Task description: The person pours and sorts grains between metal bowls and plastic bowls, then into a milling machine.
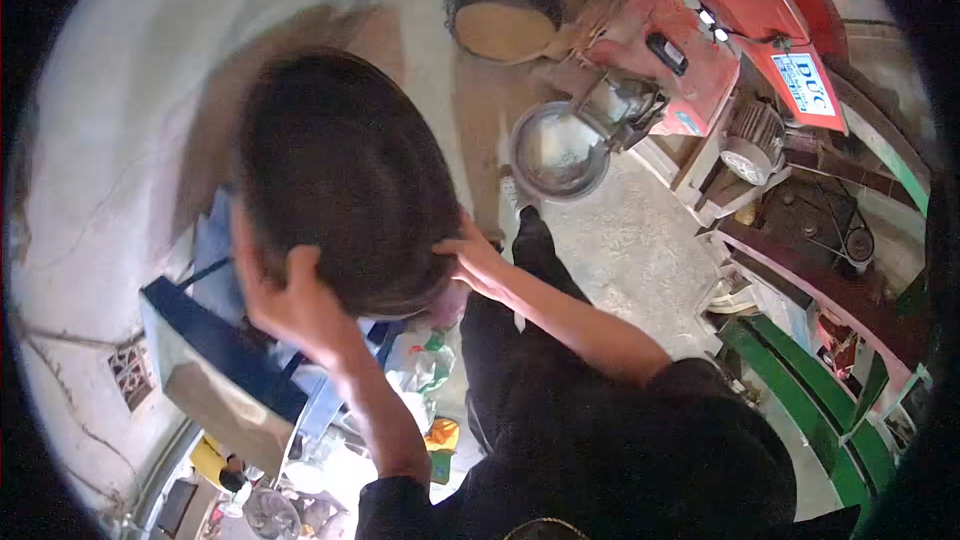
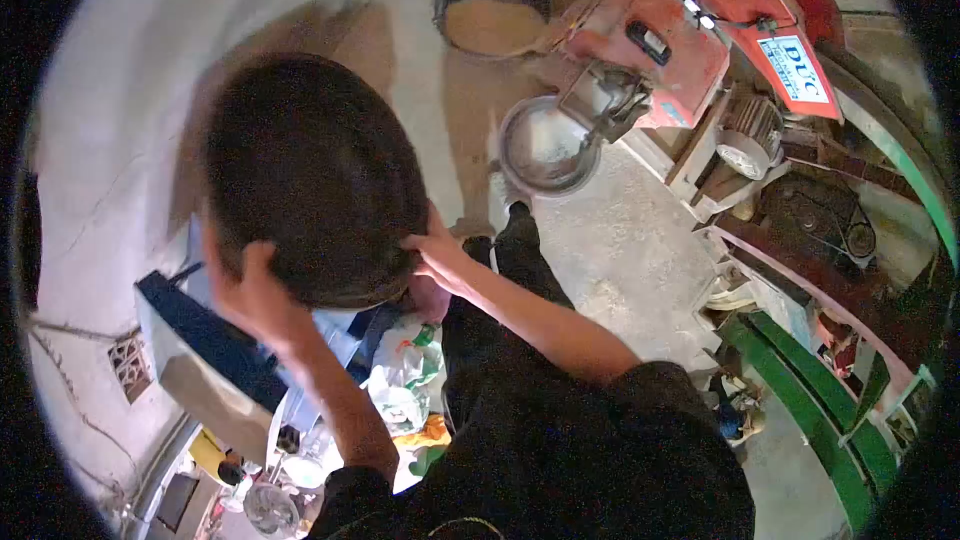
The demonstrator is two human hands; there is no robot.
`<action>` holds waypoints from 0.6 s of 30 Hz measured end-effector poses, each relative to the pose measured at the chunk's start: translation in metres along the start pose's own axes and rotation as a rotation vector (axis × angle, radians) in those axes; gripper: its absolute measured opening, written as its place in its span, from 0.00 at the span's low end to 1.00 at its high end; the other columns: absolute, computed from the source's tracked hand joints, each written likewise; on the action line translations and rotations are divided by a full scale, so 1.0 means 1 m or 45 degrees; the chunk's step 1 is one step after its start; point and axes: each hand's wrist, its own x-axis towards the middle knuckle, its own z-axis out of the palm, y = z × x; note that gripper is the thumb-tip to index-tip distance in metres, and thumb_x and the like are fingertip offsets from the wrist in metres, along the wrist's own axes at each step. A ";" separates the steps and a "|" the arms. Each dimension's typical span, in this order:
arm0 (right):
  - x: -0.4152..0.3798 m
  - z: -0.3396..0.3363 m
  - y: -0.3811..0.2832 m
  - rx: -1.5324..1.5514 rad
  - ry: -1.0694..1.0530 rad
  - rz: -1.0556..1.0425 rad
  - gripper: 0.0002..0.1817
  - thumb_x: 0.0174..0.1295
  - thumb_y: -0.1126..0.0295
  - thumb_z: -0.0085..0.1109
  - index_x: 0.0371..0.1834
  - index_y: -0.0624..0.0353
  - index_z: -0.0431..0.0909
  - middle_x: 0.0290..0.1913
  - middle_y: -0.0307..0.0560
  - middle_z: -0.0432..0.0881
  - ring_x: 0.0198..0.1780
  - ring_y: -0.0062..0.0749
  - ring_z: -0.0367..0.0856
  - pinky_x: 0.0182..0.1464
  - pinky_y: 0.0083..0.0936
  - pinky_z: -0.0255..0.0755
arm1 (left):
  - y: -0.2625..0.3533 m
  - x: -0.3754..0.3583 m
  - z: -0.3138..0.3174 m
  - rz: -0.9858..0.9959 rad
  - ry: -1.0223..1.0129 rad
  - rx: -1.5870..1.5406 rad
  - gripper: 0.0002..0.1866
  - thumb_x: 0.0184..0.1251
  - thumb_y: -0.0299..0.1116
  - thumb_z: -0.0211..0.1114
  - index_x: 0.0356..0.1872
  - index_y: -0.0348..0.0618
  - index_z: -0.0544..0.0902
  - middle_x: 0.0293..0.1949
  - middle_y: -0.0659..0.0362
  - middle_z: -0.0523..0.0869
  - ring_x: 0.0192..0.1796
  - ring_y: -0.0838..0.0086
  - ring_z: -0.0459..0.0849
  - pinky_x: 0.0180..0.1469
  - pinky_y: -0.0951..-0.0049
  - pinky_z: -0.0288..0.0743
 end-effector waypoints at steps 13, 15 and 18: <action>0.064 -0.481 0.022 -0.032 1.141 0.022 0.16 0.60 0.74 0.51 0.48 0.76 0.69 0.46 0.61 0.76 0.48 0.46 0.78 0.46 0.36 0.79 | -0.418 -0.209 0.287 -0.609 -0.708 0.210 0.28 0.48 0.24 0.60 0.56 0.34 0.74 0.49 0.42 0.80 0.52 0.51 0.79 0.58 0.65 0.69; 0.056 -0.533 0.031 -0.393 0.935 -0.018 0.14 0.58 0.73 0.55 0.45 0.71 0.74 0.44 0.57 0.79 0.46 0.41 0.79 0.49 0.34 0.76 | -0.437 -0.225 0.307 -0.639 -0.800 0.197 0.27 0.48 0.26 0.64 0.55 0.36 0.74 0.49 0.43 0.80 0.53 0.51 0.78 0.59 0.62 0.68; 0.053 -0.515 0.004 -0.715 0.901 -0.009 0.12 0.56 0.74 0.56 0.43 0.68 0.76 0.43 0.54 0.81 0.44 0.35 0.80 0.49 0.30 0.74 | -0.486 -0.247 0.334 -0.318 -0.687 0.042 0.25 0.58 0.39 0.62 0.54 0.34 0.75 0.48 0.43 0.81 0.53 0.49 0.78 0.57 0.59 0.69</action>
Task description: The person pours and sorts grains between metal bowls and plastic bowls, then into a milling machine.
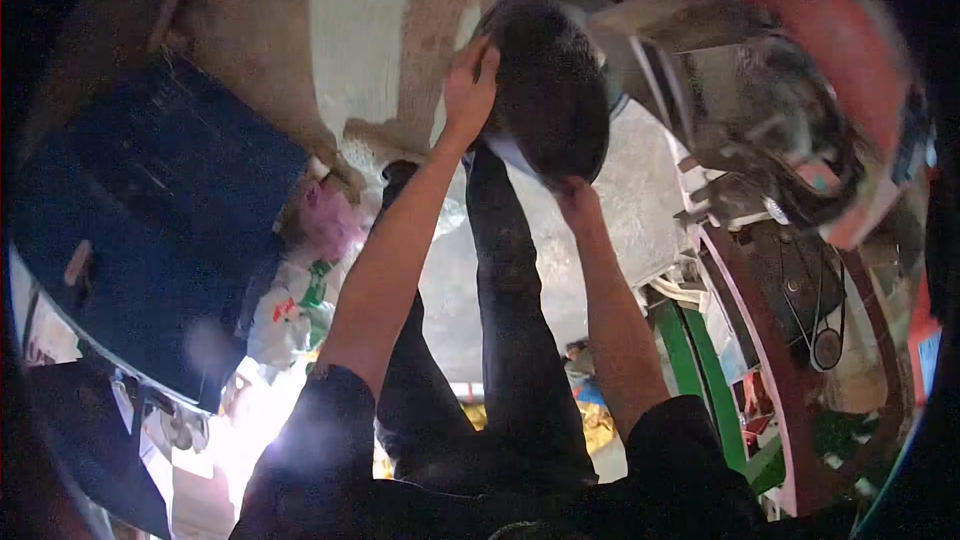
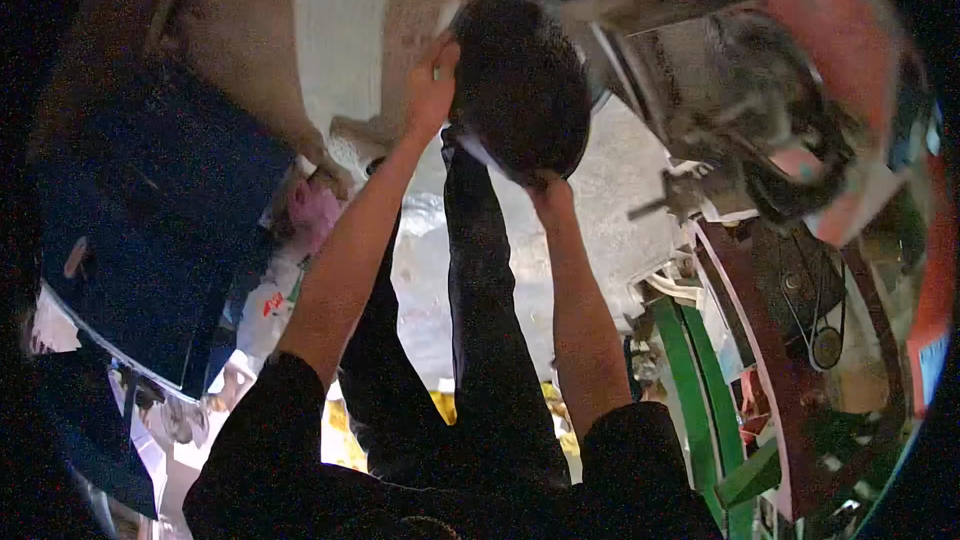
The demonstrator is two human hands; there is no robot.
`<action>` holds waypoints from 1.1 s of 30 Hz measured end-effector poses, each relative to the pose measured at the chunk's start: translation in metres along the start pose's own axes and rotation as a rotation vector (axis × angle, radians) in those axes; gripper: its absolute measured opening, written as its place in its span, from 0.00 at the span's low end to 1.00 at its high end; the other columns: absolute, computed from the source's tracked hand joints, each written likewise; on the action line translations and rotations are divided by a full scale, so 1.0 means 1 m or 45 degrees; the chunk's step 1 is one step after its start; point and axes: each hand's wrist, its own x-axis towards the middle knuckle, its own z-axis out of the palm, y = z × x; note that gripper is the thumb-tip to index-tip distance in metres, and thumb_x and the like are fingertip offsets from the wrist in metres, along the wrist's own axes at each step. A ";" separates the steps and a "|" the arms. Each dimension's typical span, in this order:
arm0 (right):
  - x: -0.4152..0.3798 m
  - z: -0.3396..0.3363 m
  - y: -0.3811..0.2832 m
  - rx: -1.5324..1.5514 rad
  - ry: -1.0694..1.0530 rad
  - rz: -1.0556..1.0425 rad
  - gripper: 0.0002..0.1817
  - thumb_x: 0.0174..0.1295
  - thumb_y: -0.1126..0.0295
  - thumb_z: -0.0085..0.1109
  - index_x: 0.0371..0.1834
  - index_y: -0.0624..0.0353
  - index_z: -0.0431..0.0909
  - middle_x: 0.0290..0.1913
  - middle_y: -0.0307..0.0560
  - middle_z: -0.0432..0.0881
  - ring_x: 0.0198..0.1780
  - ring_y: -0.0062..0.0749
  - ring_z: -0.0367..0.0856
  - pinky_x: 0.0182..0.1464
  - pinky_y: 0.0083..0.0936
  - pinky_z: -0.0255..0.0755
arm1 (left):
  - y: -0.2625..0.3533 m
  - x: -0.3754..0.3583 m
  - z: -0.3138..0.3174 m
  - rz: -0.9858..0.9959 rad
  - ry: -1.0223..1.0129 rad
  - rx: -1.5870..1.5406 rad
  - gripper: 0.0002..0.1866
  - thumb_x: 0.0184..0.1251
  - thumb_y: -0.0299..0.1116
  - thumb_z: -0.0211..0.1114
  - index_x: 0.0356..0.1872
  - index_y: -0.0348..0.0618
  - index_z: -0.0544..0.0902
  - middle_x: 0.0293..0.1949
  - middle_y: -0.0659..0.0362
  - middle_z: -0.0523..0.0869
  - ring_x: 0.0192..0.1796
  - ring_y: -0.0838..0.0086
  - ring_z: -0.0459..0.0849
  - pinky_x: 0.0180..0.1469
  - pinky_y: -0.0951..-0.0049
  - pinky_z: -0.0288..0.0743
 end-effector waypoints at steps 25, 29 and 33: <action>0.037 0.048 -0.031 1.078 0.083 0.029 0.11 0.58 0.81 0.47 0.43 0.70 0.74 0.46 0.53 0.80 0.46 0.38 0.79 0.52 0.30 0.75 | -0.179 -0.020 -0.101 -1.021 -0.344 -0.251 0.26 0.51 0.29 0.64 0.55 0.37 0.73 0.46 0.51 0.80 0.44 0.64 0.81 0.42 0.63 0.76; 0.064 0.054 -0.028 1.167 0.090 -0.014 0.13 0.56 0.83 0.46 0.45 0.69 0.74 0.47 0.52 0.80 0.46 0.37 0.79 0.54 0.31 0.74 | -0.159 -0.064 -0.170 -1.105 -0.119 -0.266 0.16 0.56 0.31 0.60 0.47 0.39 0.77 0.32 0.59 0.80 0.36 0.67 0.79 0.38 0.68 0.75; 0.109 0.056 -0.012 0.986 0.147 -0.083 0.14 0.57 0.80 0.47 0.47 0.66 0.74 0.49 0.50 0.79 0.50 0.38 0.77 0.55 0.32 0.72 | -0.176 -0.092 -0.214 -1.408 0.230 -0.507 0.16 0.51 0.27 0.63 0.43 0.38 0.76 0.37 0.56 0.80 0.39 0.68 0.80 0.41 0.68 0.76</action>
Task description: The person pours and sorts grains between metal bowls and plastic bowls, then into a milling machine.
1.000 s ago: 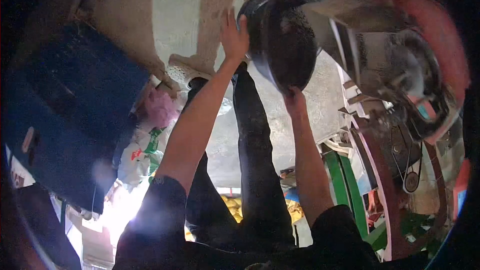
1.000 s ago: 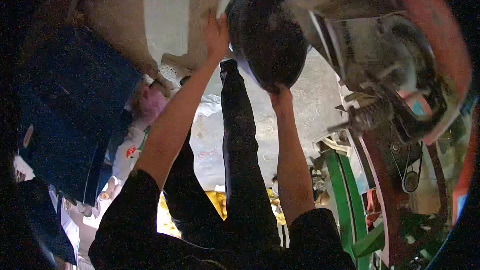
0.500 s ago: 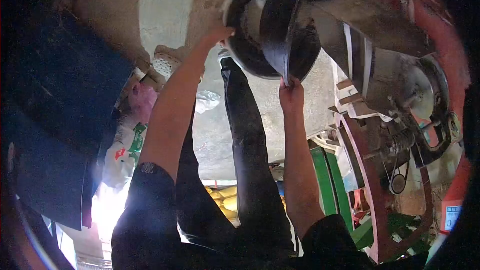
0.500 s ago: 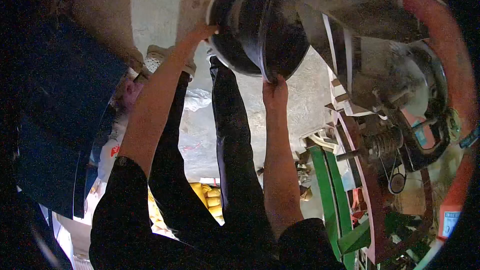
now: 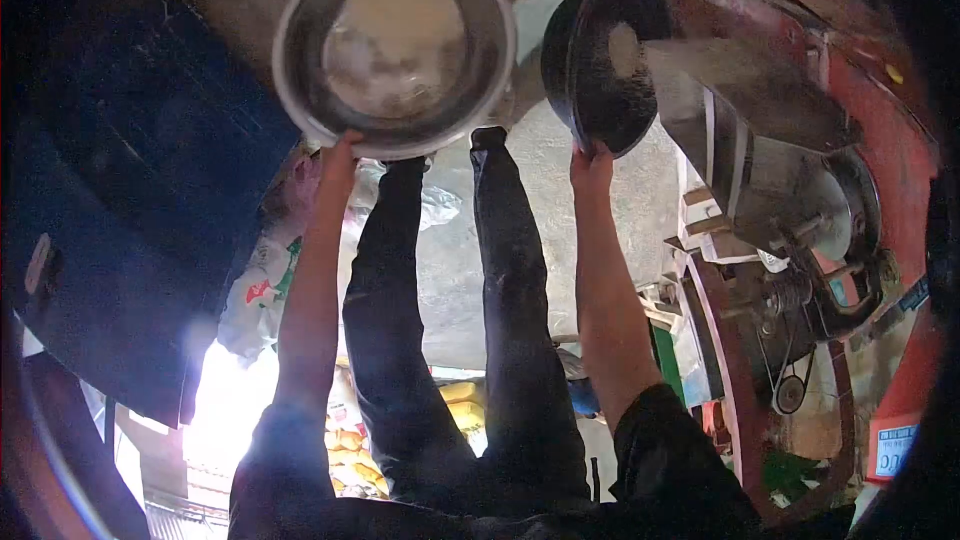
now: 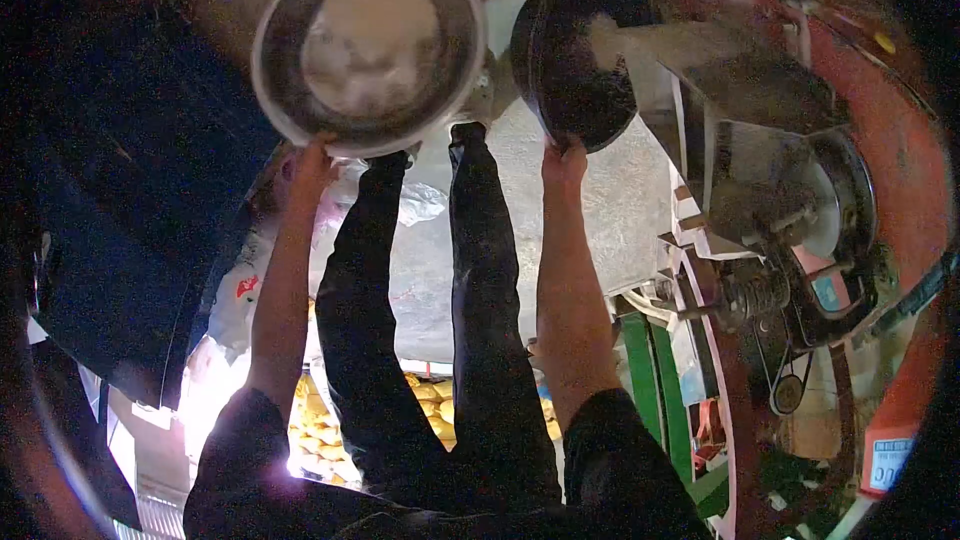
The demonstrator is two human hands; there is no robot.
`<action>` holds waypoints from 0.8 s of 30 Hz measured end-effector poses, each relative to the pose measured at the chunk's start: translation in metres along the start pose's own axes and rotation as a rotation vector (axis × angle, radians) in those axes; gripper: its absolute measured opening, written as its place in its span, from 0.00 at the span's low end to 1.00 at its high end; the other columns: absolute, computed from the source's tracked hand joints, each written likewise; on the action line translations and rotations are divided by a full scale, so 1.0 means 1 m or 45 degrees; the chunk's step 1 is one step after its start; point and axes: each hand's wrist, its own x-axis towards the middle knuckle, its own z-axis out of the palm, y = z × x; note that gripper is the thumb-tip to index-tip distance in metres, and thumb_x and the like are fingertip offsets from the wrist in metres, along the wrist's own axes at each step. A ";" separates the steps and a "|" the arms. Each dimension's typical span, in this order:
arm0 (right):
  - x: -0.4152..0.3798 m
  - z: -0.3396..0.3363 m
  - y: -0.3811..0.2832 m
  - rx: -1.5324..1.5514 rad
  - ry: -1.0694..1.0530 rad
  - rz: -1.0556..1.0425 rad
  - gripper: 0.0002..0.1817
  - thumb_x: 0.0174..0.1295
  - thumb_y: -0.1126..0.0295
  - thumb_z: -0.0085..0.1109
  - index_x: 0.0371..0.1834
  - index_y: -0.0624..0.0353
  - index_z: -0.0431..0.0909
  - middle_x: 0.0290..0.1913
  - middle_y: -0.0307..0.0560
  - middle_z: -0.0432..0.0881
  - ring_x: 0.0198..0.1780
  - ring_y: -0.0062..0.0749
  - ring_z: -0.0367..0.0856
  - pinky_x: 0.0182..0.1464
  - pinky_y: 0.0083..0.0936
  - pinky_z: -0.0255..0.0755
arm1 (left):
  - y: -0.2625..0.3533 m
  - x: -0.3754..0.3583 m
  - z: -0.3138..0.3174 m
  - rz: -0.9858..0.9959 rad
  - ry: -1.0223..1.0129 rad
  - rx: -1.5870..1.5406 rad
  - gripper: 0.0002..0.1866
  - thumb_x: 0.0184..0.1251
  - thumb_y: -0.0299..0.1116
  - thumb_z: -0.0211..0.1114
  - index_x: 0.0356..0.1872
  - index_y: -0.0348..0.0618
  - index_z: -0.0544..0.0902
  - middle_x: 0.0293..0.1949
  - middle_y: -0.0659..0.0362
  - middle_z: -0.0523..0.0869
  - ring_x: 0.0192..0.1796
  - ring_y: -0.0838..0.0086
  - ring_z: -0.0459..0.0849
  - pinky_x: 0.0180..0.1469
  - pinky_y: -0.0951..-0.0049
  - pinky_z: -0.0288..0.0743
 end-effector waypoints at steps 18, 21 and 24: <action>0.001 0.045 -0.054 -2.243 -0.560 0.114 0.36 0.57 0.50 0.59 0.65 0.57 0.62 0.60 0.51 0.70 0.58 0.41 0.71 0.59 0.37 0.65 | 0.064 -0.151 -0.050 0.059 -0.141 -0.770 0.15 0.52 0.25 0.61 0.43 0.33 0.75 0.45 0.51 0.78 0.51 0.62 0.76 0.57 0.62 0.69; -0.077 0.070 -0.060 -1.872 -0.778 -0.129 0.32 0.61 0.54 0.57 0.65 0.59 0.62 0.58 0.49 0.73 0.56 0.35 0.73 0.57 0.31 0.67 | 0.085 -0.196 -0.049 0.086 -0.158 -0.800 0.15 0.52 0.24 0.60 0.43 0.34 0.75 0.43 0.52 0.78 0.50 0.62 0.76 0.57 0.62 0.70; -0.176 0.123 -0.089 -1.740 -0.884 0.020 0.33 0.63 0.52 0.53 0.66 0.60 0.60 0.60 0.50 0.71 0.59 0.35 0.72 0.57 0.31 0.66 | 0.099 -0.239 -0.056 0.157 -0.205 -0.744 0.16 0.51 0.23 0.59 0.45 0.34 0.74 0.40 0.54 0.77 0.47 0.64 0.77 0.54 0.63 0.72</action>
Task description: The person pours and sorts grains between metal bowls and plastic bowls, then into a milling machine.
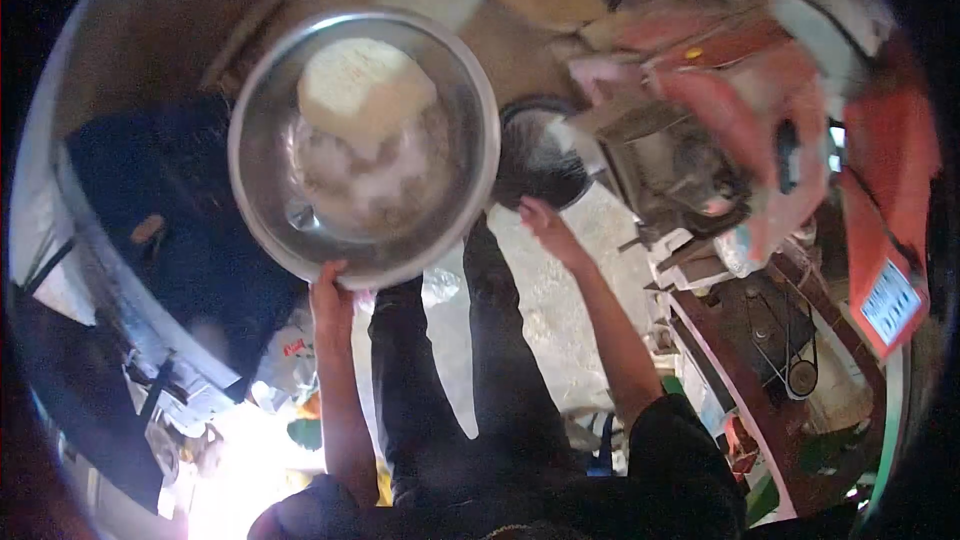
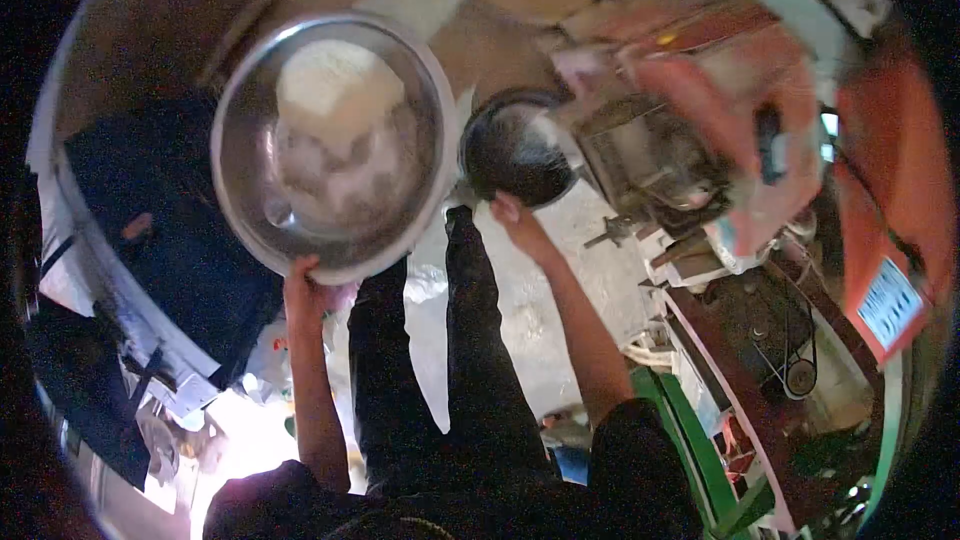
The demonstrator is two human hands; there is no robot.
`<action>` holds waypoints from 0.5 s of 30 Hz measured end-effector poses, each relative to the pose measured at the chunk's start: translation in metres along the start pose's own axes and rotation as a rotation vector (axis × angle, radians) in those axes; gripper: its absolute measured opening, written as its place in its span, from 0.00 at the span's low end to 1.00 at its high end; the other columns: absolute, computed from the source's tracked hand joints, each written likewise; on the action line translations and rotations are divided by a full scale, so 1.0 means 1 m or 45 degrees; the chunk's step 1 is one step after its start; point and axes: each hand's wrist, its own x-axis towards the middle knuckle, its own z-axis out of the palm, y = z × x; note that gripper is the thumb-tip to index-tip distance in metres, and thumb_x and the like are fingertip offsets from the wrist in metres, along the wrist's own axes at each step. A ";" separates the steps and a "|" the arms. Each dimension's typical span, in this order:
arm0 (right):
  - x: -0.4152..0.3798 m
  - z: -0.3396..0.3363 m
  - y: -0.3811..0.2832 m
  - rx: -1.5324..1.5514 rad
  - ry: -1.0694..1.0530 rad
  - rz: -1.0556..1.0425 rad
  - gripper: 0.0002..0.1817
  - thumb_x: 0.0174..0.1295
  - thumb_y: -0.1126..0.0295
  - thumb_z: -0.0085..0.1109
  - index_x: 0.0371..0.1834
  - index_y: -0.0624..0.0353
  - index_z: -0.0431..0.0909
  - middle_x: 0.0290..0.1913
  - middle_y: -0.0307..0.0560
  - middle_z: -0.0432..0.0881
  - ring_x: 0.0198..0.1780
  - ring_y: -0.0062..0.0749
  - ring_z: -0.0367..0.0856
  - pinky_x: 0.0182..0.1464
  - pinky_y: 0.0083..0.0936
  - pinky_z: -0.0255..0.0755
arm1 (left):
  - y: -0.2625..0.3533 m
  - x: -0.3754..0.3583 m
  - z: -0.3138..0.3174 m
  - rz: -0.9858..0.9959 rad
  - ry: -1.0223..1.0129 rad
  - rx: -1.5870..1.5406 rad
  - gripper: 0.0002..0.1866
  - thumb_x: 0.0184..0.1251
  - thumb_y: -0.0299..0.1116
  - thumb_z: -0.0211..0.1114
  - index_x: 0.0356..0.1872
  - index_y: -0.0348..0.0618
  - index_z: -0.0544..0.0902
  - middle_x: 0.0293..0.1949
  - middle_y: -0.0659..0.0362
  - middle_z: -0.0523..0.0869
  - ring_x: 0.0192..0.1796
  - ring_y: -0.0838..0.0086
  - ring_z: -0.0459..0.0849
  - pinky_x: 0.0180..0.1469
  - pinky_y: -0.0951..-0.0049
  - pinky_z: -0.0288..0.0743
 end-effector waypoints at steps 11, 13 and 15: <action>-0.246 0.104 -0.227 0.694 0.238 -0.244 0.28 0.64 0.56 0.54 0.60 0.67 0.65 0.56 0.52 0.74 0.55 0.40 0.74 0.55 0.37 0.71 | 0.122 -0.227 0.060 0.168 -0.441 0.334 0.13 0.53 0.24 0.58 0.41 0.33 0.76 0.34 0.54 0.78 0.36 0.68 0.80 0.38 0.67 0.77; -0.274 0.120 -0.247 0.821 0.373 -0.465 0.22 0.54 0.77 0.59 0.53 0.69 0.69 0.48 0.50 0.78 0.45 0.36 0.79 0.49 0.31 0.74 | 0.144 -0.249 0.055 0.336 -0.464 0.567 0.15 0.52 0.26 0.58 0.42 0.31 0.75 0.33 0.54 0.78 0.34 0.68 0.80 0.33 0.69 0.77; -0.304 0.136 -0.260 0.894 0.487 -0.548 0.23 0.47 0.83 0.56 0.51 0.69 0.69 0.43 0.49 0.78 0.41 0.35 0.79 0.45 0.32 0.74 | 0.161 -0.271 0.052 0.439 -0.474 0.529 0.15 0.50 0.28 0.61 0.39 0.29 0.76 0.32 0.54 0.79 0.32 0.69 0.80 0.31 0.70 0.76</action>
